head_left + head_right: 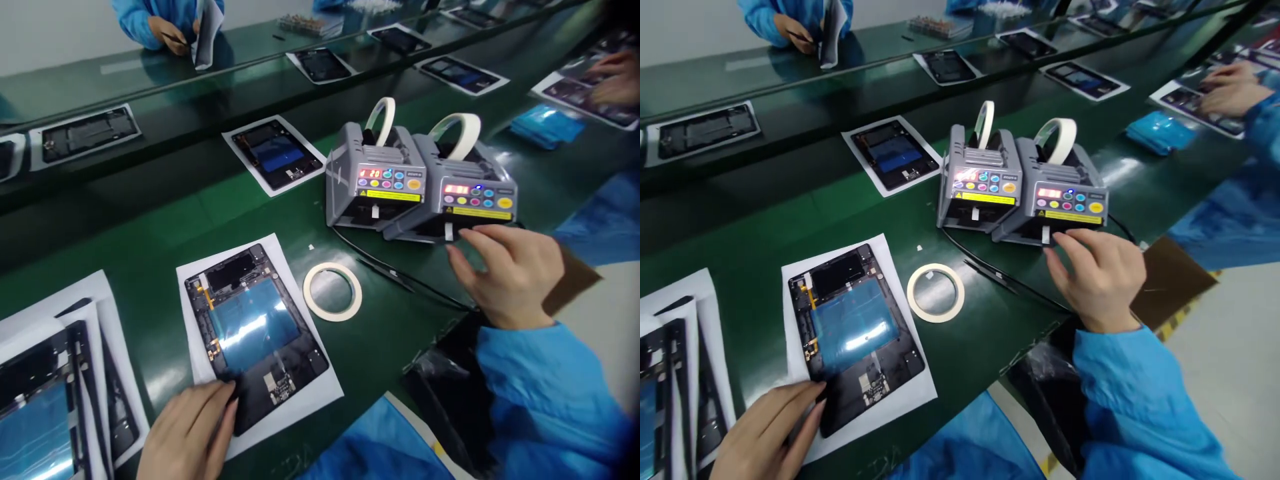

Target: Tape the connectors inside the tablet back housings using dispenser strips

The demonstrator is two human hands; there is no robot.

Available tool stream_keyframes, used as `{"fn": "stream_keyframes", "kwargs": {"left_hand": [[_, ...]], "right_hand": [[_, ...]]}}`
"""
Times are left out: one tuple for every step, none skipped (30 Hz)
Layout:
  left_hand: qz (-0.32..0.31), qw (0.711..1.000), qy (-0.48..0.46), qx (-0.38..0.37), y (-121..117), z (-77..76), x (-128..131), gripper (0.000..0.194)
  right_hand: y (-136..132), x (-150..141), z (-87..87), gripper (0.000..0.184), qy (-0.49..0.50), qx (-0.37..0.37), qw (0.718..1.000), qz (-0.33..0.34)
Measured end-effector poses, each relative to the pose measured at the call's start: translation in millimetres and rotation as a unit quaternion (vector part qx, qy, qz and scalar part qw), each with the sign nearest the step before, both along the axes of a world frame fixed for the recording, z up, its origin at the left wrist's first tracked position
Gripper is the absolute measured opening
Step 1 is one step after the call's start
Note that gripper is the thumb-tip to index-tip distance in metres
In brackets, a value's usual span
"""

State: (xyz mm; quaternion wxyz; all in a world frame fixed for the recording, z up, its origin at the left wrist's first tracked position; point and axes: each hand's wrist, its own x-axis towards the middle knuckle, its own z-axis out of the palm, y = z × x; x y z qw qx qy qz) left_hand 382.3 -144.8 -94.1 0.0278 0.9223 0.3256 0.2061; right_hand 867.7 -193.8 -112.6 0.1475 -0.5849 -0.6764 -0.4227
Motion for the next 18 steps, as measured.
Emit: {"fn": "stream_keyframes", "kwargs": {"left_hand": [[0.000, 1.000, 0.002, -0.001, 1.8, 4.7, 5.3, 0.017], [-0.001, 1.000, 0.005, -0.003, 3.4, 9.6, 9.8, 0.018], [-0.004, 1.000, 0.006, -0.003, 4.7, 14.1, 14.0, 0.018], [-0.008, 1.000, 0.008, -0.003, 5.7, 18.2, 18.2, 0.018], [-0.014, 1.000, 0.010, -0.002, 6.4, 21.6, 22.6, 0.018], [-0.021, 1.000, 0.012, -0.001, 7.0, 24.4, 27.3, 0.018], [-0.030, 0.999, 0.013, 0.001, 7.4, 26.5, 32.2, 0.018], [-0.038, 0.999, 0.014, 0.003, 7.9, 28.1, 37.0, 0.018], [-0.045, 0.999, 0.014, 0.003, 8.3, 29.1, 41.5, 0.019], [-0.050, 0.999, 0.016, 0.001, 8.7, 29.7, 45.4, 0.020], [-0.054, 0.998, 0.018, -0.002, 9.2, 29.9, 48.6, 0.021], [-0.056, 0.998, 0.022, -0.007, 9.8, 29.7, 51.0, 0.022], [-0.058, 0.998, 0.027, -0.014, 10.3, 29.4, 52.5, 0.023], [-0.059, 0.997, 0.034, -0.023, 10.7, 29.1, 53.2, 0.023], [-0.061, 0.997, 0.041, -0.033, 11.1, 29.0, 53.3, 0.024], [-0.063, 0.996, 0.049, -0.043, 11.5, 29.2, 53.0, 0.024], [-0.064, 0.995, 0.058, -0.053, 11.9, 29.9, 52.7, 0.025], [-0.063, 0.994, 0.067, -0.064, 12.6, 31.0, 52.6, 0.025]], "right_hand": [[3.8, -4.3, 1.5, 0.039, 0.009, -0.004, 1.000, 0.014], [8.4, -10.2, 3.1, 0.037, 0.021, -0.004, 0.999, 0.028], [13.7, -17.1, 4.5, 0.035, 0.031, -0.004, 0.999, 0.040], [19.9, -24.8, 5.5, 0.033, 0.036, -0.010, 0.998, 0.046], [27.2, -32.6, 6.0, 0.030, 0.037, -0.016, 0.998, 0.044], [35.4, -40.1, 5.8, 0.028, 0.034, -0.022, 0.999, 0.037], [44.3, -46.7, 5.0, 0.025, 0.029, -0.025, 0.999, 0.029], [53.4, -52.1, 3.5, 0.023, 0.027, -0.029, 0.999, 0.021], [62.3, -56.0, 1.5, 0.022, 0.030, -0.030, 0.999, 0.016], [70.3, -58.1, -0.8, 0.020, 0.038, -0.029, 0.999, 0.015], [76.9, -58.5, -3.3, 0.019, 0.048, -0.025, 0.998, 0.015], [81.4, -57.3, -5.7, 0.017, 0.053, -0.024, 0.998, 0.019], [83.8, -55.0, -7.9, 0.016, 0.053, -0.023, 0.998, 0.025], [83.8, -52.0, -9.5, 0.014, 0.050, -0.023, 0.998, 0.028], [81.9, -49.1, -10.3, 0.012, 0.048, -0.028, 0.998, 0.029], [78.4, -47.1, -10.1, 0.009, 0.055, -0.031, 0.998, 0.031], [74.0, -46.7, -8.7, 0.006, 0.088, -0.039, 0.995, 0.036], [69.7, -48.8, -5.9, 0.004, 0.139, -0.058, 0.988, 0.043]]}}
